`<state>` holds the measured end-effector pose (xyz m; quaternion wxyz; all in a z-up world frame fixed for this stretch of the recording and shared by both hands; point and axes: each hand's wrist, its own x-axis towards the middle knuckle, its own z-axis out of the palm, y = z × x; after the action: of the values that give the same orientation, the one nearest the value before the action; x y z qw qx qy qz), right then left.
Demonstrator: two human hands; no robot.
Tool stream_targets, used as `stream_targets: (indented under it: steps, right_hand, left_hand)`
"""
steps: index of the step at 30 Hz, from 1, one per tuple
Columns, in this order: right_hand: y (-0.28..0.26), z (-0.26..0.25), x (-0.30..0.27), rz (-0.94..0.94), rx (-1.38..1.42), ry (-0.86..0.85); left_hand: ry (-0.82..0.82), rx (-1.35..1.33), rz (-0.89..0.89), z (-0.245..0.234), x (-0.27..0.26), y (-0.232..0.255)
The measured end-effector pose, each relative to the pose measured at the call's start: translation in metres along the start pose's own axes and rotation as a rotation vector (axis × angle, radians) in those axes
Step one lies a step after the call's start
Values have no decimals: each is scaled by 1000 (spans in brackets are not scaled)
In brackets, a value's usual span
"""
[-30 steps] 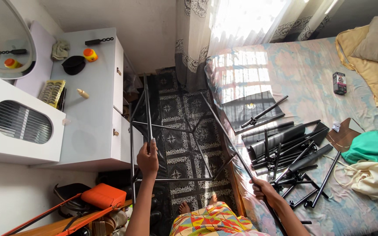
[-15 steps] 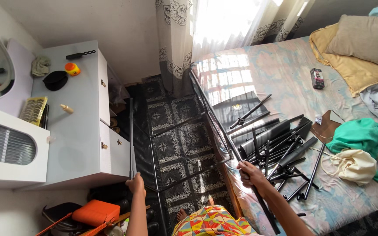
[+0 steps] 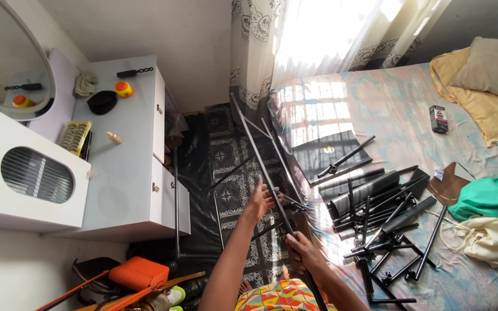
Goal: The person assembles a metal frame structure by connecting multiple black metal rods and joints. They pick up rods from the bed, align them, and insert them into connector pieces to form a rectangular frame.
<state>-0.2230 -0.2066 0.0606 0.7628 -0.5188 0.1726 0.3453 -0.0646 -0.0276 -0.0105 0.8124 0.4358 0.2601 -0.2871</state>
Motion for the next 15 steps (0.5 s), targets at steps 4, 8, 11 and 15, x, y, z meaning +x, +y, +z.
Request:
stream_targets:
  steps: [4,8,11,15]
  right_hand:
    - [-9,10,-30,131,499,-235]
    - [-9,18,-77,403,1049,-439]
    - [5,25,-94,438,1287,-490]
    - [31,-14,-77,349,839,-450]
  left_hand:
    - [-86,-26,119,2,28,-3]
    - [-9,-363,100,-8,59,-3]
    - [59,-483,52,-6,75,4]
    - [33,-346,148,0,83,-2]
